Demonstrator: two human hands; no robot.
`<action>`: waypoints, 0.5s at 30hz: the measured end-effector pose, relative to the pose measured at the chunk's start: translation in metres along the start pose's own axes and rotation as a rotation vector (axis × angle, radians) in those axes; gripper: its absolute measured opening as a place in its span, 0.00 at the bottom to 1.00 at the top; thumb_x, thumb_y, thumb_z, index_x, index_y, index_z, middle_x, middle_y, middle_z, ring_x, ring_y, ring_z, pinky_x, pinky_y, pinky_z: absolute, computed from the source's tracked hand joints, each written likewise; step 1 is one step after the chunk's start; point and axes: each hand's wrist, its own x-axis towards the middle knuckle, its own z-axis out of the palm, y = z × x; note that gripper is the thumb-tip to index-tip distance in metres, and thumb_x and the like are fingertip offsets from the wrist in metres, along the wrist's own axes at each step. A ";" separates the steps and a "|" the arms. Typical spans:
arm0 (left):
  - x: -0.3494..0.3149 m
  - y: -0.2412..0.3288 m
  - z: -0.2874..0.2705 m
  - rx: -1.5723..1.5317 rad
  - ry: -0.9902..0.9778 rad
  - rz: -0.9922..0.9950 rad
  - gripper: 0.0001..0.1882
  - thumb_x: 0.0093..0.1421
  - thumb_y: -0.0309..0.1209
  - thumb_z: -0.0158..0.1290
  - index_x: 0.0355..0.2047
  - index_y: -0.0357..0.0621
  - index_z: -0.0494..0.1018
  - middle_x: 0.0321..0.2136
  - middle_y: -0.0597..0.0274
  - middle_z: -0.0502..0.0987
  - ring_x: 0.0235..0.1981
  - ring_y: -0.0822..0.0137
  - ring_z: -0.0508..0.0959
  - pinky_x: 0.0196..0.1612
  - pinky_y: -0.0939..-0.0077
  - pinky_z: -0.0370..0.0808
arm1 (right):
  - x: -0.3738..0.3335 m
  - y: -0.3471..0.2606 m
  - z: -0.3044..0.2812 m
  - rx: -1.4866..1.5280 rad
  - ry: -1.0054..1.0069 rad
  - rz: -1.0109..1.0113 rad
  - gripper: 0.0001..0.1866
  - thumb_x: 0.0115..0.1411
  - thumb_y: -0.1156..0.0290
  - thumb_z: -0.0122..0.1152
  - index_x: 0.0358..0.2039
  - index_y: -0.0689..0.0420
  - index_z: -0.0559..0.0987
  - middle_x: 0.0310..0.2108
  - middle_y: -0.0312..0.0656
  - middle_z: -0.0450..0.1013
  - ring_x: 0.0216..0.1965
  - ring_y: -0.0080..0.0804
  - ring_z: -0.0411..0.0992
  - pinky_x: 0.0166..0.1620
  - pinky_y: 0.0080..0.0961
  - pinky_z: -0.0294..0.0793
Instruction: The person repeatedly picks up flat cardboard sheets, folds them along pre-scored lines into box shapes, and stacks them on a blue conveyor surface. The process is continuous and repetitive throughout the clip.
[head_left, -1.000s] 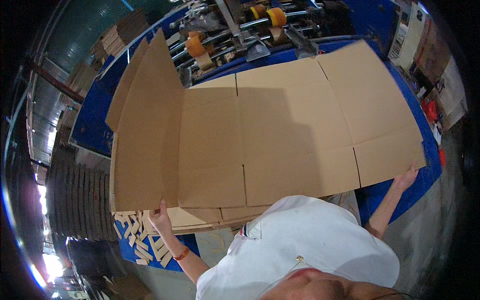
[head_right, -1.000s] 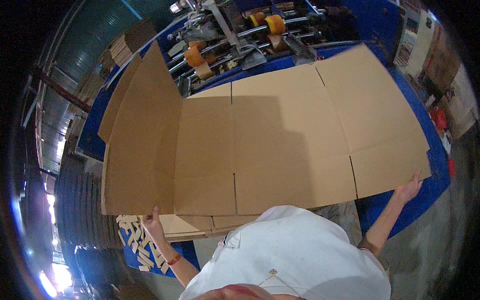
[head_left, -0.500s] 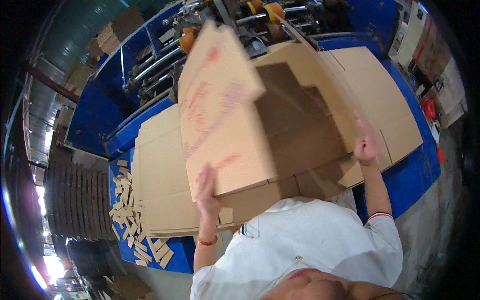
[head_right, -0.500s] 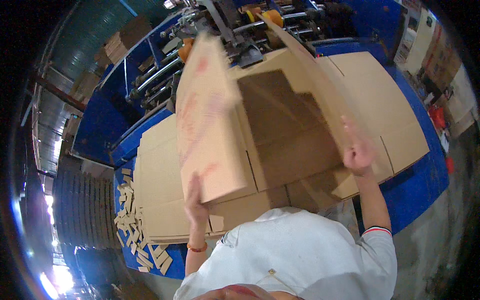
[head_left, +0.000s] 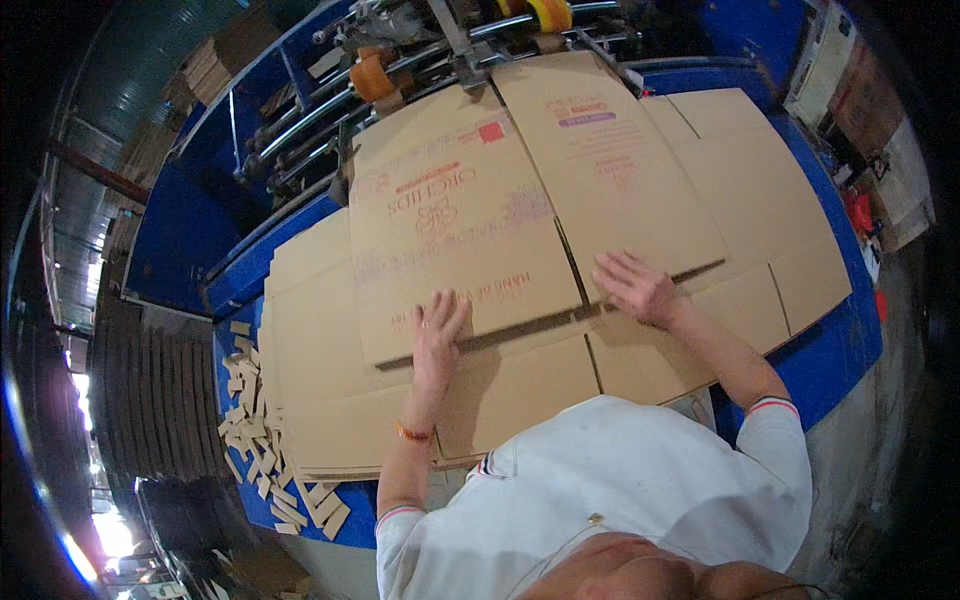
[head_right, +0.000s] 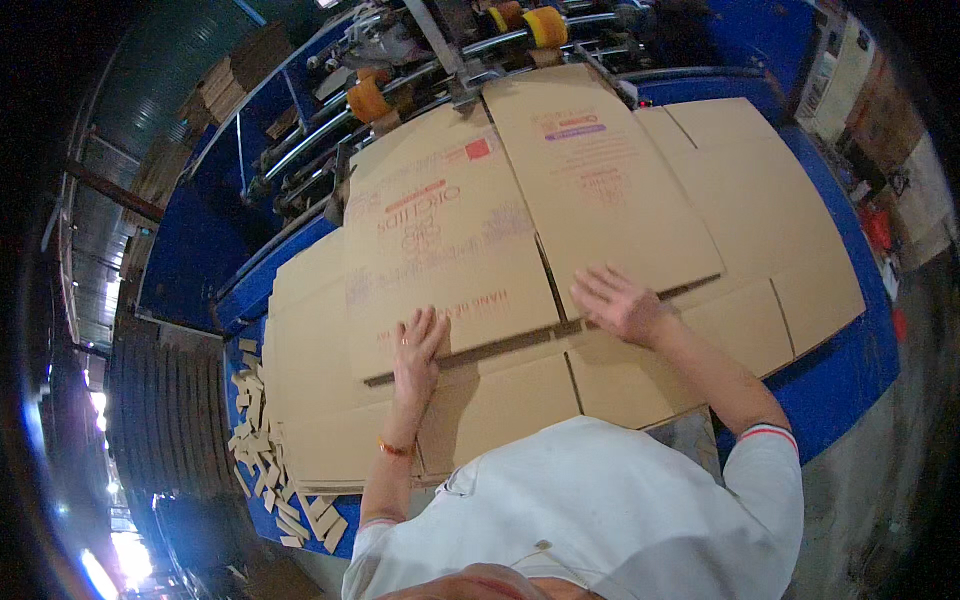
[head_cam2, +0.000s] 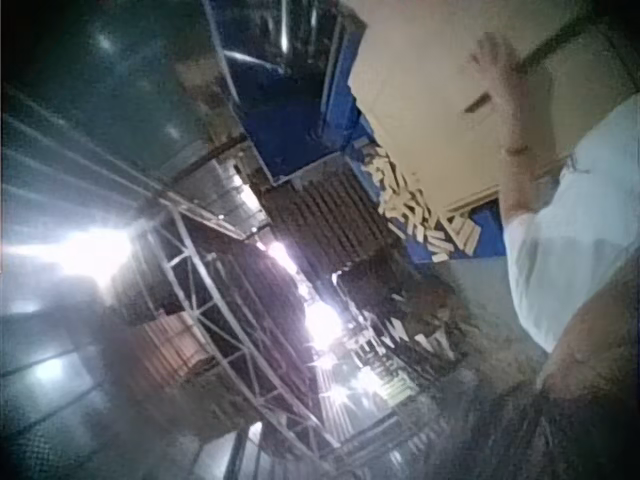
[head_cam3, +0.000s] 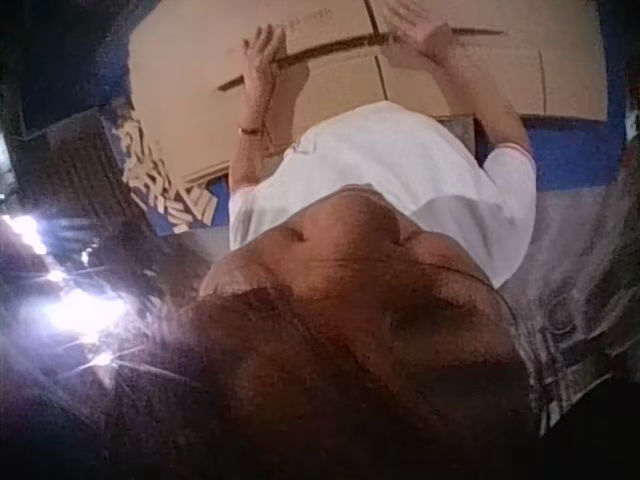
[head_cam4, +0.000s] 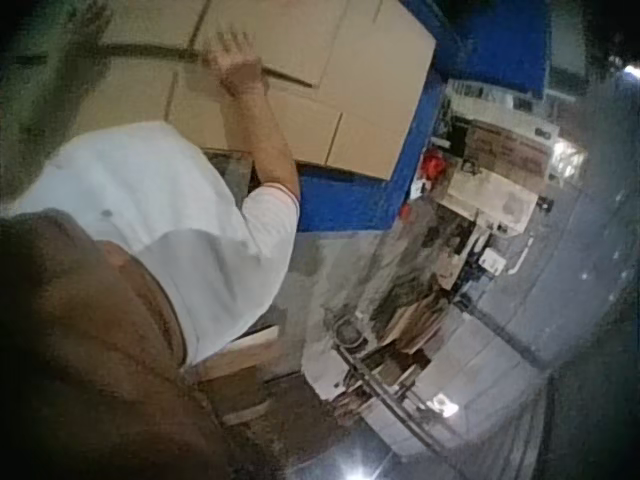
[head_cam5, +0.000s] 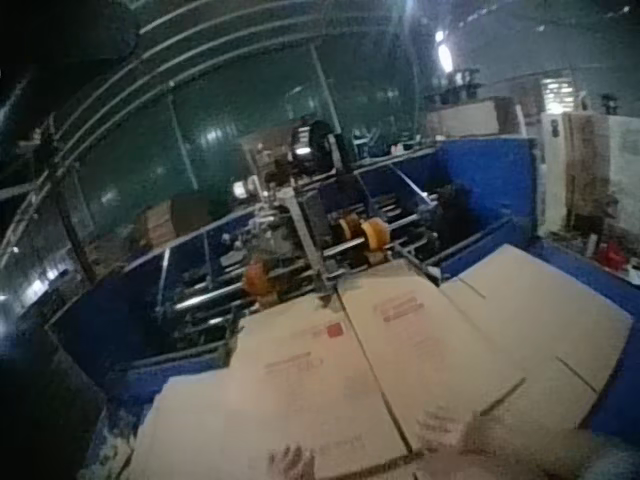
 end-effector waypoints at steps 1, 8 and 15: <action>0.012 -0.011 0.003 0.026 0.027 0.014 0.37 0.44 0.13 0.48 0.56 0.54 0.68 0.58 0.53 0.66 0.61 0.53 0.63 0.61 0.42 0.55 | 0.013 0.010 0.006 0.009 0.014 -0.005 0.20 0.52 0.67 0.59 0.47 0.56 0.75 0.51 0.48 0.71 0.52 0.45 0.69 0.55 0.40 0.68; 0.069 -0.045 0.021 0.130 0.130 0.048 0.35 0.45 0.14 0.49 0.56 0.54 0.68 0.55 0.56 0.69 0.59 0.56 0.65 0.57 0.50 0.60 | 0.060 0.065 0.033 -0.052 0.138 -0.088 0.21 0.54 0.68 0.56 0.50 0.52 0.75 0.54 0.42 0.69 0.53 0.42 0.69 0.55 0.37 0.68; 0.130 -0.079 0.035 0.274 0.185 -0.127 0.31 0.51 0.21 0.48 0.57 0.57 0.65 0.56 0.56 0.66 0.59 0.54 0.64 0.56 0.43 0.59 | 0.105 0.122 0.068 -0.207 -0.021 0.187 0.26 0.54 0.67 0.56 0.56 0.49 0.69 0.56 0.40 0.67 0.57 0.43 0.65 0.56 0.41 0.65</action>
